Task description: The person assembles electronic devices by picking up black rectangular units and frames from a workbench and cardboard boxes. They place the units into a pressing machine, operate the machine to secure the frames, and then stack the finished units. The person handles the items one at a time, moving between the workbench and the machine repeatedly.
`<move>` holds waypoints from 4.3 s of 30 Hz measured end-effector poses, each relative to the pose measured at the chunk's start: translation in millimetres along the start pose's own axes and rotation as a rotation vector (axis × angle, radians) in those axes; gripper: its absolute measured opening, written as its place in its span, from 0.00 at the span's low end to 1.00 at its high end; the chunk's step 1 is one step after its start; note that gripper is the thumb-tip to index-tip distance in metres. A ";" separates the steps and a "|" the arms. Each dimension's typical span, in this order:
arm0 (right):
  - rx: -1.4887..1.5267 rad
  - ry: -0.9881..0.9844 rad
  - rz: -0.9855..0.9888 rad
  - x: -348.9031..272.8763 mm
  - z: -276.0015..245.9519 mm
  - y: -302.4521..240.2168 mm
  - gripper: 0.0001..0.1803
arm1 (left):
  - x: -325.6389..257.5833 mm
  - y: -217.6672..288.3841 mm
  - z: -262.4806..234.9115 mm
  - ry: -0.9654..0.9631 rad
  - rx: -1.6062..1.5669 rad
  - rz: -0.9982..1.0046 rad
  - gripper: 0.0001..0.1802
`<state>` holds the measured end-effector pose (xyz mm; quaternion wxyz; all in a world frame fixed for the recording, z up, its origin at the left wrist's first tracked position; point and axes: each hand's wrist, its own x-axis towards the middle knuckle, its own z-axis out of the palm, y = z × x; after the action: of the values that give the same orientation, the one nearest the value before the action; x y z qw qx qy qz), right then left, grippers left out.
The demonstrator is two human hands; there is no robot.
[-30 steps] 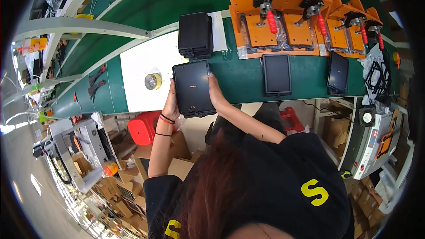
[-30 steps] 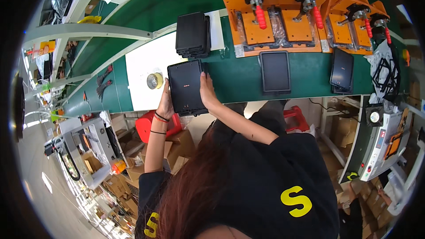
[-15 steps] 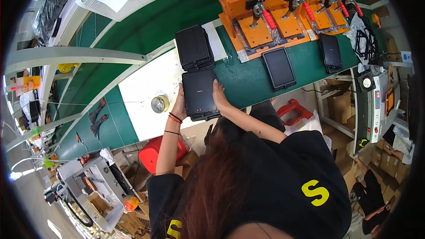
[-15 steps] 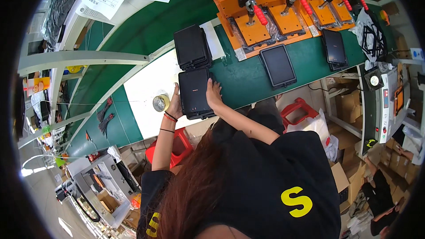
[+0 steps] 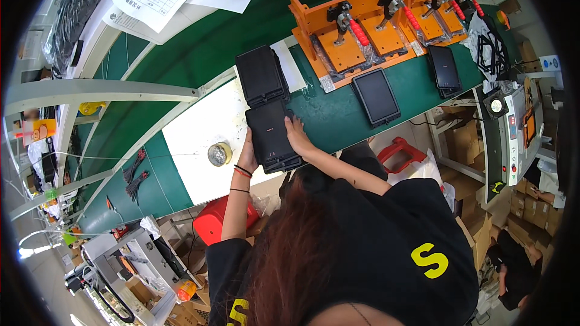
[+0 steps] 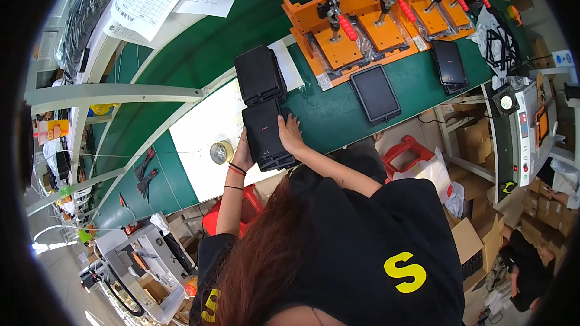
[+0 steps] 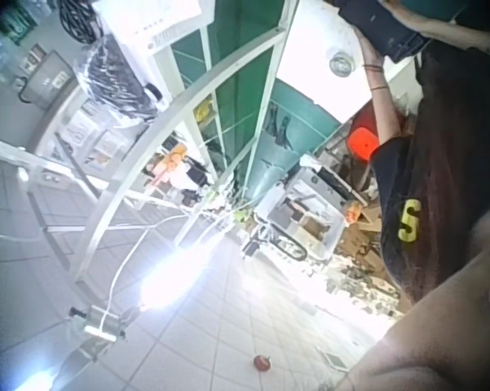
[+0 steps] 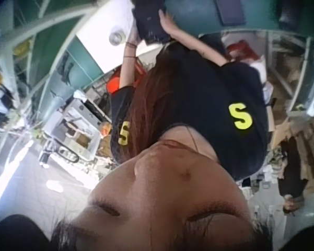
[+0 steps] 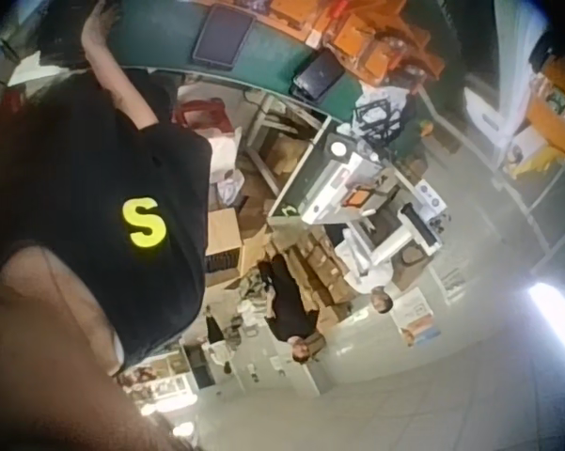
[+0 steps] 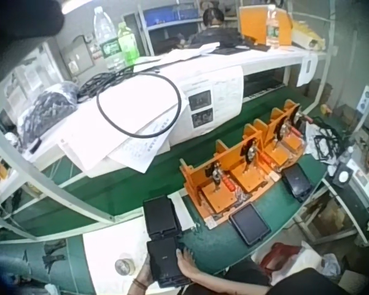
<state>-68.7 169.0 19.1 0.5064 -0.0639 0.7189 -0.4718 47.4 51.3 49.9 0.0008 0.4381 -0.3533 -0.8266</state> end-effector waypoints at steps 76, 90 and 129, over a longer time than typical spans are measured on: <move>0.147 0.288 -0.275 -116.6 -95.3 19.4 0.31 | -33.5 -55.4 123.9 0.120 0.242 0.515 0.28; -0.432 0.114 -0.538 -8.9 -166.3 106.2 0.28 | 57.0 -149.9 158.3 0.680 0.800 0.500 0.33; -0.353 0.471 -0.481 32.9 -348.9 88.3 0.31 | 135.5 -177.0 266.3 0.300 0.423 0.551 0.37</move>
<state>-325.5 412.6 -53.9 0.1834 -0.2067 0.8503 -0.4479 -174.6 297.3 -53.9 0.1844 0.4332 -0.6168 -0.6307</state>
